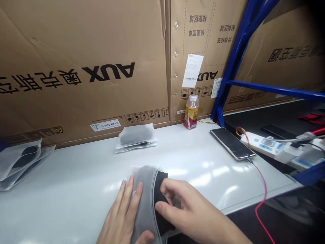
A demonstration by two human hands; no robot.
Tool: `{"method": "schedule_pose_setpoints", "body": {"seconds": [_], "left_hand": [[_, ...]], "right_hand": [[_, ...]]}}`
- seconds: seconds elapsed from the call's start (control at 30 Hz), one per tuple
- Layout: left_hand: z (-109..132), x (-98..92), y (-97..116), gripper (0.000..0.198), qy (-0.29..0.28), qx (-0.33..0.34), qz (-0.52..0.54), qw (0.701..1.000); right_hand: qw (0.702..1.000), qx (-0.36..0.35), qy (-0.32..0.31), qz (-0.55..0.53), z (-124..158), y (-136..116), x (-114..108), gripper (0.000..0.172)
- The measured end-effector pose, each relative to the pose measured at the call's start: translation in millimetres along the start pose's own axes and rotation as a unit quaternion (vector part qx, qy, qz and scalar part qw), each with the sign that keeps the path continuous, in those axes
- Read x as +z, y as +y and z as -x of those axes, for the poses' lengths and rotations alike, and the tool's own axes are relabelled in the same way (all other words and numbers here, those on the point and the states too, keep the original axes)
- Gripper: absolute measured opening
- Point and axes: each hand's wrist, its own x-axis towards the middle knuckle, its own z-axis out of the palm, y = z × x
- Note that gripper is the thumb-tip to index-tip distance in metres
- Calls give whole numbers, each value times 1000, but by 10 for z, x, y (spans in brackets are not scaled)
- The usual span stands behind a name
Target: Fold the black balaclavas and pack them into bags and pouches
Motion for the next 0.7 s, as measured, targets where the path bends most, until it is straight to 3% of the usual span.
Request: {"method": "schedule_pose_setpoints", "body": {"seconds": [0.2,0.37,0.53,0.7], "left_hand": [[-21,73,-39,104,-15,49,-26,998],[22,89,-42,100,-60,27,-22,998],[27,70,-20,87,-144,-37,14,989],[-4,1,-85,75,-193,-99,31,976]], "right_hand": [[1000,15,-15,-20,181,5,-265,20],[994,17,-47,-92,202,91,-380,25],[951,49,-54,-300,74,359,-496,24],[916,25,-89,-389,129,451,-633,30]]}}
